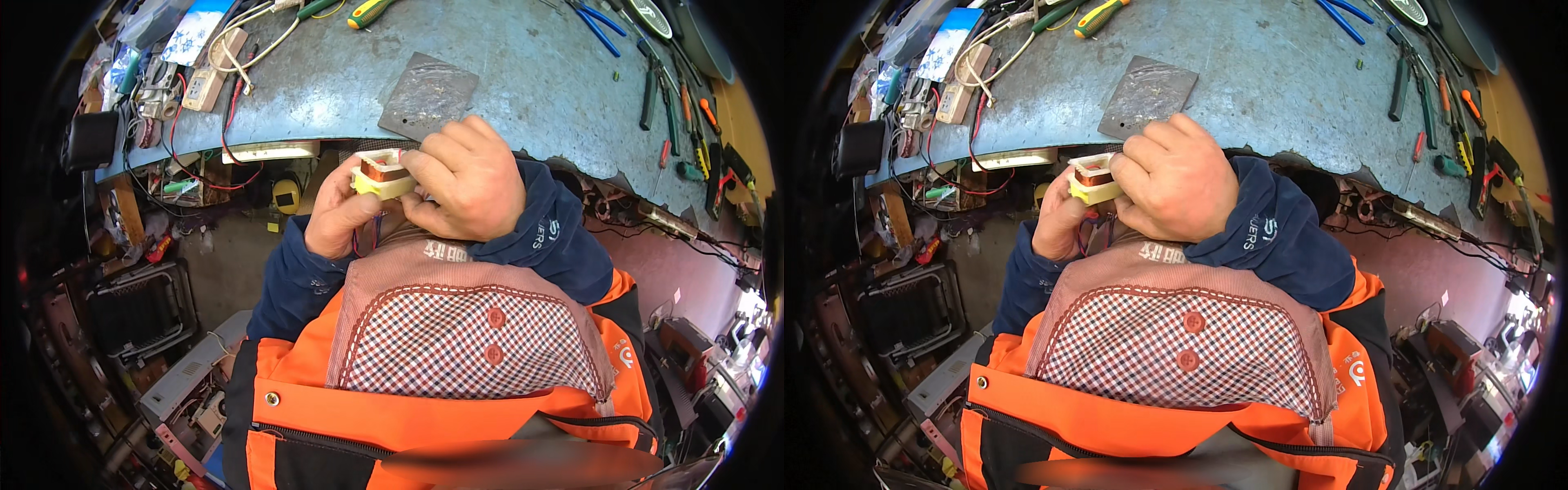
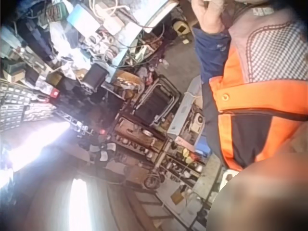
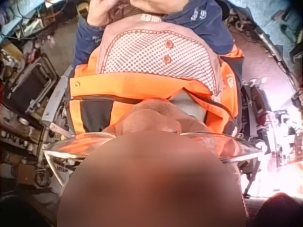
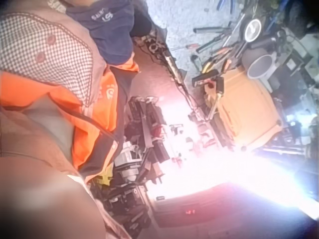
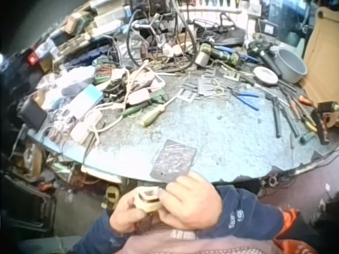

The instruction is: The person assembles a small electronic component by hand, handling wires, a coil, and a metal plate. They strip wire ends, position the coil, and secure parts using pliers and a screwdriver on a cluttered workbench.

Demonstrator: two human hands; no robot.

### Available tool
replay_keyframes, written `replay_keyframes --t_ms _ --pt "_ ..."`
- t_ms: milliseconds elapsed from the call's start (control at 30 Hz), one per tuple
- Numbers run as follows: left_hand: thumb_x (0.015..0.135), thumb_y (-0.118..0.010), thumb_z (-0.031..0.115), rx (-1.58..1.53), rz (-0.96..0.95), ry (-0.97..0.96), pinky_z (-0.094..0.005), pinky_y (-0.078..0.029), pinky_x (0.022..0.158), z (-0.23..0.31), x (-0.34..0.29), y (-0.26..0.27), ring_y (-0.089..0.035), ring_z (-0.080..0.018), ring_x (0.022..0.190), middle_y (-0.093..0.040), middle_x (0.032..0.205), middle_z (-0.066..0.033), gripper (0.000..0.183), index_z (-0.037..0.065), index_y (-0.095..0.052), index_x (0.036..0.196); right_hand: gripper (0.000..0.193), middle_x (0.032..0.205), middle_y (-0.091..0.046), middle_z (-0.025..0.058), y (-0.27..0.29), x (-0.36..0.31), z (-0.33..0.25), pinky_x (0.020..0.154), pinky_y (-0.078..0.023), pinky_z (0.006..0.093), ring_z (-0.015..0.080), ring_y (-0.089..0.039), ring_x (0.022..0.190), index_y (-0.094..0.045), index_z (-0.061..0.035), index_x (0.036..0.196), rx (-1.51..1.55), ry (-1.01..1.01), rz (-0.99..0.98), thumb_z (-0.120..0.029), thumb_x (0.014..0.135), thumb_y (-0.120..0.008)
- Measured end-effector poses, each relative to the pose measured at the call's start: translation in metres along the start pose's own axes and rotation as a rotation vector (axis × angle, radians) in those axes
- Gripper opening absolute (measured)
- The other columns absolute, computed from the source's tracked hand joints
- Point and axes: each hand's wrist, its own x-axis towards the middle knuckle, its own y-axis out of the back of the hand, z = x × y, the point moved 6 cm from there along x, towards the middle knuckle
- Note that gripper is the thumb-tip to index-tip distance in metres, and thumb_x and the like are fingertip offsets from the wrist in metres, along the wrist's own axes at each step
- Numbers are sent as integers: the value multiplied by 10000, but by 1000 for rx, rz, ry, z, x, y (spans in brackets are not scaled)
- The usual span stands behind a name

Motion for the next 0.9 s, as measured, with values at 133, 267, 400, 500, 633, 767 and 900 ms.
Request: replay_keyframes --t_ms 133,267,400,500,633,767,900 --pt "943 -786 107 277 104 -15 -339 -509 1090 15 1 -6 -662 -189 1241 -678 1375 -132 655 -24 -511 1522 344 820 -587 46 -2 0 1 725 -473 388 245 -605 780 -674 -67 882 27 2 -38 -199 602 -824" --pt "942 -772 112 295 83 39 -320 -518 1022 19 7 -9 -657 -156 1147 -685 1292 -98 569 -23 -532 1439 322 827 -595 54 -3 0 5 733 -472 388 250 -611 791 -693 -65 910 82 4 -61 -195 649 -830" --pt "934 -766 99 288 155 -50 -291 -514 954 19 11 -12 -629 -111 1049 -676 1177 -59 459 -15 -543 1318 307 899 -664 93 11 4 28 772 -499 397 283 -649 832 -737 -31 1038 298 -81 -30 -159 769 -807" --pt "939 -772 103 346 220 -78 -292 -520 947 18 12 -15 -640 -117 1043 -683 1167 -78 469 -29 -531 1318 289 947 -717 127 9 -6 65 766 -545 366 245 -700 829 -738 -21 1213 523 -380 66 -59 927 -716" --pt "937 -784 91 351 266 -95 -291 -531 928 14 14 -17 -647 -118 1026 -686 1156 -88 490 -33 -512 1325 294 919 -756 87 -2 -12 74 705 -550 274 112 -710 792 -741 -33 1247 726 -652 176 -45 953 -737" --pt "927 -812 92 425 296 -91 -296 -550 891 12 16 -20 -650 -117 1007 -682 1151 -102 523 -36 -497 1326 328 896 -765 71 -10 -12 72 661 -554 284 111 -702 734 -742 -33 1248 621 -616 151 -56 923 -779" --pt "914 -841 108 582 291 -130 -307 -563 867 10 17 -19 -647 -118 1000 -675 1148 -109 559 -43 -488 1320 325 881 -764 74 -15 -10 72 649 -557 299 123 -706 722 -751 -32 1225 622 -642 133 -77 906 -796"
